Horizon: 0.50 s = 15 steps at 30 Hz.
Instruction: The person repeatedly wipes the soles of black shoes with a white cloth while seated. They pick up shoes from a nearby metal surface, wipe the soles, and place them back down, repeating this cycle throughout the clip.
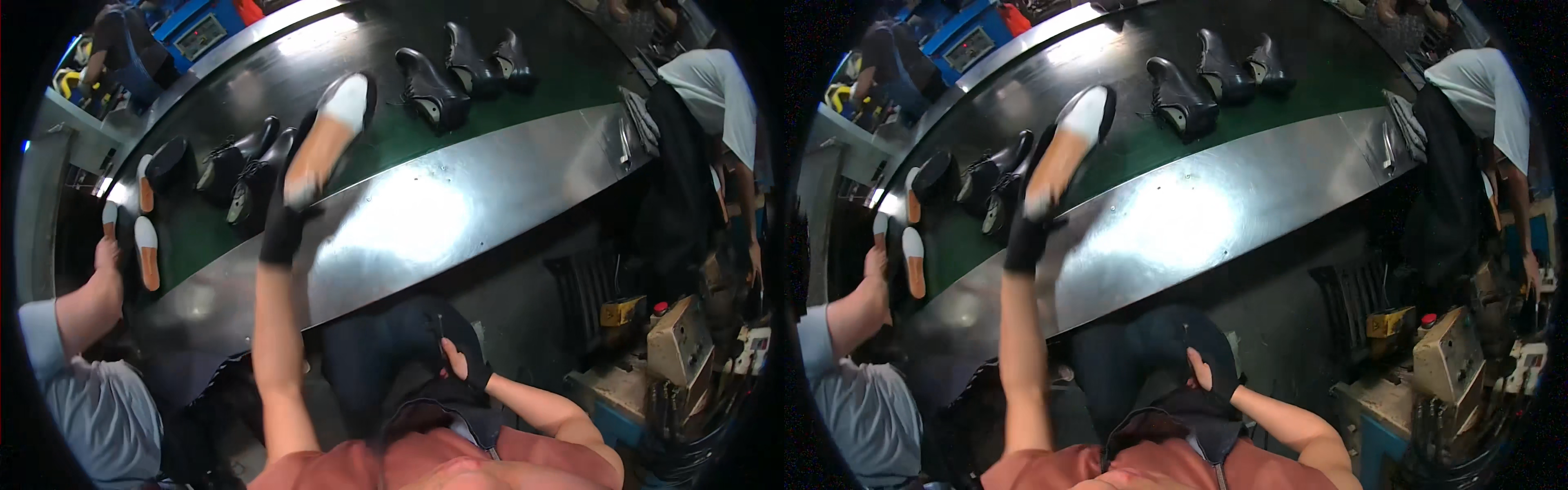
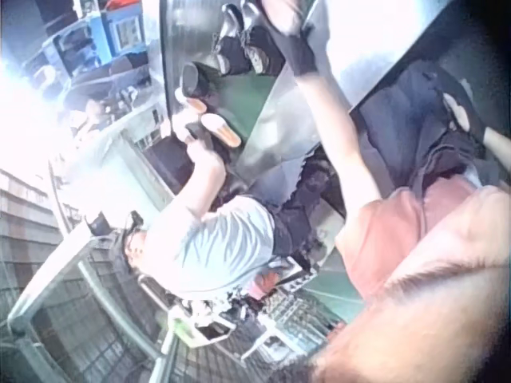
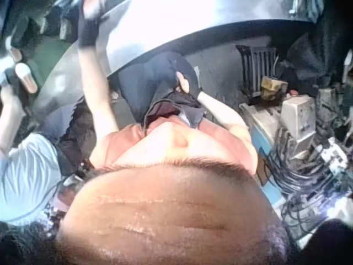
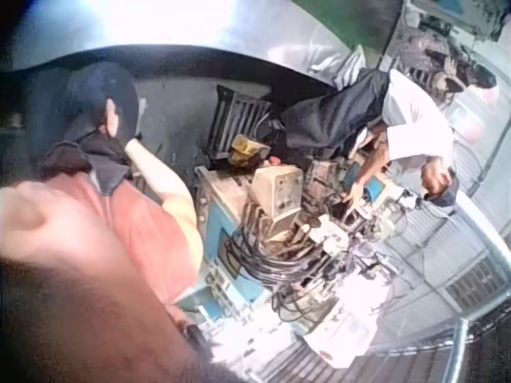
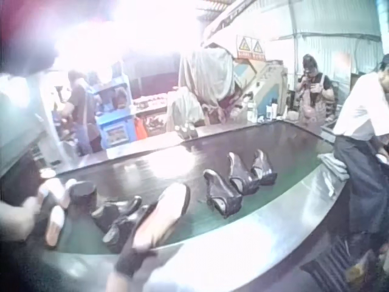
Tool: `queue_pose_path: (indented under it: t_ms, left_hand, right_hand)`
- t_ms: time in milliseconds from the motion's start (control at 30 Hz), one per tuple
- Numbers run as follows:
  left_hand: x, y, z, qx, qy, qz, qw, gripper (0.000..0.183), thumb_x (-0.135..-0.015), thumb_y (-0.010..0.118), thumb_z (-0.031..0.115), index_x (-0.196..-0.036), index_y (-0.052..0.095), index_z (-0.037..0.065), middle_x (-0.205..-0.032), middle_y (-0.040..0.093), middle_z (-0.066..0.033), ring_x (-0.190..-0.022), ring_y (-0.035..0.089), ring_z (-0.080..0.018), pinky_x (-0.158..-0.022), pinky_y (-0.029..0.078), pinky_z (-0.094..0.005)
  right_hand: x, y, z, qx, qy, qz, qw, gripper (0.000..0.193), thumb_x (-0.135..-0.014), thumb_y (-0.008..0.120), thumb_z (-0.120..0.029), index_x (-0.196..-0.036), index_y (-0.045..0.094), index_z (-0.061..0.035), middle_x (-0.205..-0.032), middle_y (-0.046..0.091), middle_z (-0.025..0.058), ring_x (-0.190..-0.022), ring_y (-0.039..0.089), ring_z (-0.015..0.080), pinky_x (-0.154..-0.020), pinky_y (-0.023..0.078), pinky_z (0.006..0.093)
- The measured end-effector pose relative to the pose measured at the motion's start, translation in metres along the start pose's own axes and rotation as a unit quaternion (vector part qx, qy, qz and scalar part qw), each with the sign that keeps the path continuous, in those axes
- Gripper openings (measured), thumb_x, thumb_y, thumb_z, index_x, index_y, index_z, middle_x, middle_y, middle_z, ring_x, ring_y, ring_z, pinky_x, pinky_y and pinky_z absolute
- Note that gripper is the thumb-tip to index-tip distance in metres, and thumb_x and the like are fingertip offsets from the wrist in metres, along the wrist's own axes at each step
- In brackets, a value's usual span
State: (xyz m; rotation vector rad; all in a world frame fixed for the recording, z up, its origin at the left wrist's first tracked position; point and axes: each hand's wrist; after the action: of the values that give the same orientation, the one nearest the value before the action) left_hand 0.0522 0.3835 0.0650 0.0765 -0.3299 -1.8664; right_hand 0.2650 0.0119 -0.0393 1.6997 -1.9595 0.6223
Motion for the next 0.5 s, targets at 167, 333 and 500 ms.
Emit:
queue_pose_path:
  t_ms: [167, 333, 500]
  left_hand:
    - [0.246, -0.069, 0.007, -0.091, -0.016, 0.071, 0.993, 0.077, -0.067, 0.077, 0.013, -0.134, 0.040, 0.001, -0.129, 0.051, -0.0126, -0.117, 0.052, -0.0244, -0.099, 0.043, -0.0379]
    - [0.344, -0.029, 0.045, -0.225, 0.024, -0.015, 0.974, 0.073, -0.059, 0.084, 0.014, -0.122, 0.051, 0.001, -0.123, 0.054, -0.0144, -0.120, 0.049, -0.0269, -0.102, 0.040, -0.0397]
    - [0.325, 0.030, -0.040, -0.195, 0.128, -0.013, 0.972, 0.038, -0.072, 0.075, 0.013, -0.106, 0.062, 0.002, -0.117, 0.056, -0.0142, -0.120, 0.049, -0.0284, -0.100, 0.039, -0.0392]
  right_hand:
    - [0.023, -0.007, 0.004, -0.009, 0.066, -0.066, 0.996, 0.053, -0.098, 0.038, -0.043, -0.128, 0.050, -0.0015, -0.085, 0.063, 0.0097, -0.076, 0.064, 0.0193, -0.070, 0.052, 0.0301]
    - [0.072, 0.005, 0.000, -0.072, 0.014, -0.061, 0.995, 0.058, -0.097, 0.032, -0.053, -0.108, 0.057, -0.0022, -0.070, 0.058, 0.0051, -0.058, 0.059, 0.0135, -0.057, 0.048, 0.0264]
    - [0.118, 0.011, -0.050, -0.008, -0.042, -0.146, 0.988, 0.058, -0.097, 0.030, -0.055, -0.092, 0.057, -0.0032, -0.075, 0.061, 0.0056, -0.068, 0.058, 0.0132, -0.067, 0.046, 0.0253]
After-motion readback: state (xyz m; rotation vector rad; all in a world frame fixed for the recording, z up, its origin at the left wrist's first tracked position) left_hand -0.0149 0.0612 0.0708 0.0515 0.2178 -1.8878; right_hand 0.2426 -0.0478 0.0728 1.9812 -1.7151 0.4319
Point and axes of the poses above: each hand's wrist, its own x-axis away from the middle knuckle, its own y-axis out of the palm, z = x × y
